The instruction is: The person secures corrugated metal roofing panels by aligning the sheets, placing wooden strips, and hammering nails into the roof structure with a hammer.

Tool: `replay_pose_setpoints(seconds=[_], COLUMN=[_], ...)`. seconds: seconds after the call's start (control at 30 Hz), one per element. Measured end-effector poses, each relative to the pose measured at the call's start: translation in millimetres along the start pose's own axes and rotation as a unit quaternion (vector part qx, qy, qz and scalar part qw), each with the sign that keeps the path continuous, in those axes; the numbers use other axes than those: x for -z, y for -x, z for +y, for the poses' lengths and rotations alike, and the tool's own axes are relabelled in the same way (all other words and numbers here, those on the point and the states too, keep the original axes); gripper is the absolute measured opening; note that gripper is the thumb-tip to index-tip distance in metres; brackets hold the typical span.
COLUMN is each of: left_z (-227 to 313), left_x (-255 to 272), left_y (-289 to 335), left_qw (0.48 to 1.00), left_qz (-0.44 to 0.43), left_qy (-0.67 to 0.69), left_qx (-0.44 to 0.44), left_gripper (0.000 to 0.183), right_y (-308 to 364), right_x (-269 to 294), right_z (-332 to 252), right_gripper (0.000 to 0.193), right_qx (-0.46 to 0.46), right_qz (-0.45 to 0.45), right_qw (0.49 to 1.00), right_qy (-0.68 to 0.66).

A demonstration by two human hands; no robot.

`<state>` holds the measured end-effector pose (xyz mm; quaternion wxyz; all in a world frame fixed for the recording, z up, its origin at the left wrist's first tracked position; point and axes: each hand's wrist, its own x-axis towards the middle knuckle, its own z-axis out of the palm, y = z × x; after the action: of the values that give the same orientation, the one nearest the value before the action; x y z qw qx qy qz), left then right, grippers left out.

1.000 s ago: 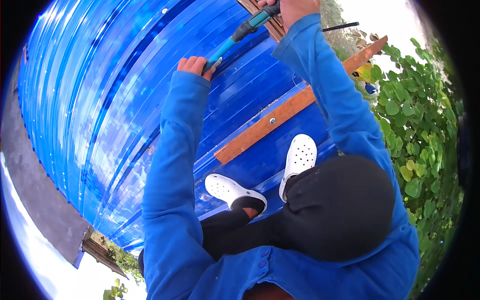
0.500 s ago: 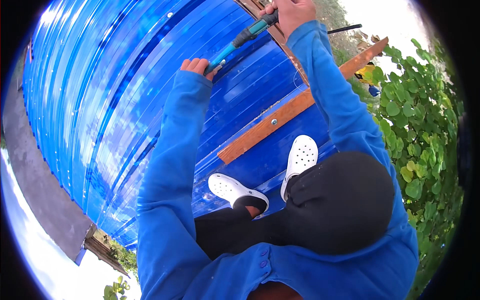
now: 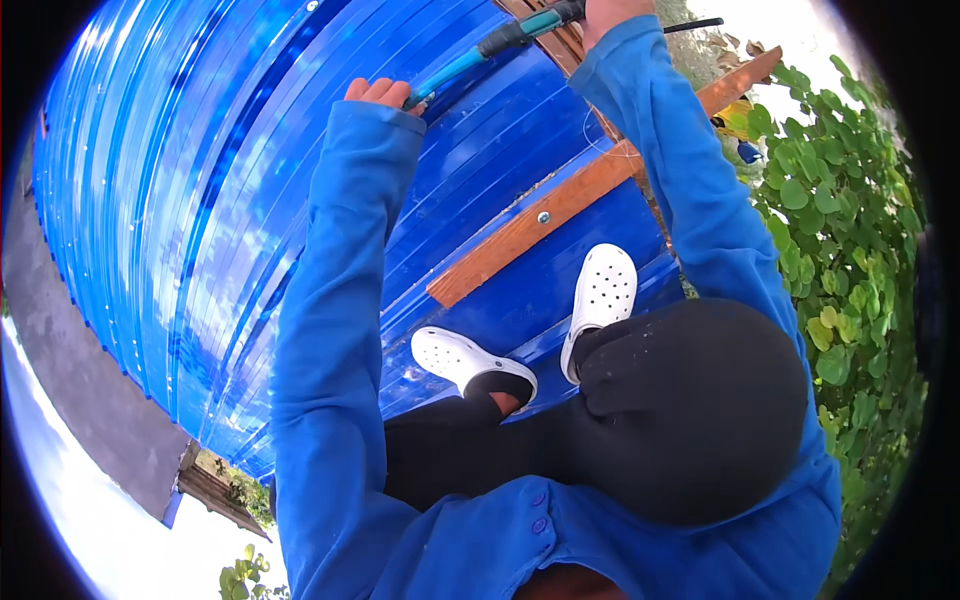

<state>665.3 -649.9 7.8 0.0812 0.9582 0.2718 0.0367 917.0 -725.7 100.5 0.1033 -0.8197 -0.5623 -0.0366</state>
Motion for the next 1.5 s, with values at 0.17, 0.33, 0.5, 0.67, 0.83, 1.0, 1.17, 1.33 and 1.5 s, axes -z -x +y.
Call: replay_pose_setpoints(seconds=[0.17,0.33,0.5,0.67,0.83,1.0,1.17,1.33,1.5], left_z=[-12,-14,-30,-15,-17,-6,-11,-4,-35], left_x=[-18,-26,-11,-6,-22,-39,-26,0,-14], left_y=[32,39,40,30,35,51,47,78,122], left_qw=[0.992,0.987,0.997,0.999,0.992,0.977,0.991,0.996,0.997], left_qz=[0.041,0.074,-0.037,-0.010,0.052,0.125,0.042,-0.043,-0.043], left_qy=[0.078,0.084,0.024,0.014,0.080,0.111,0.099,0.075,0.059], left_qx=[0.086,0.111,0.066,0.038,0.083,0.130,0.077,0.018,-0.036], left_gripper=[0.018,0.021,0.020,0.022,0.021,0.022,0.024,0.035,0.052], right_y=[-3,-4,3,4,-5,10,69,165,211], right_x=[-26,-18,-20,-18,-14,24,-55,-87,-105], right_z=[-17,-26,-21,-22,-17,-32,4,28,14], right_gripper=[0.030,0.030,0.030,0.029,0.029,0.021,0.013,0.015,0.020], right_qx=[0.066,0.071,0.082,0.024,0.097,0.033,-0.090,-0.071,0.116], right_qz=[0.097,0.100,0.142,0.048,0.186,0.022,0.101,0.009,-0.015], right_qw=[0.992,0.992,0.986,0.998,0.978,0.999,0.751,0.855,0.945], right_qy=[-0.040,-0.041,-0.019,-0.015,0.011,-0.023,-0.646,-0.514,-0.305])
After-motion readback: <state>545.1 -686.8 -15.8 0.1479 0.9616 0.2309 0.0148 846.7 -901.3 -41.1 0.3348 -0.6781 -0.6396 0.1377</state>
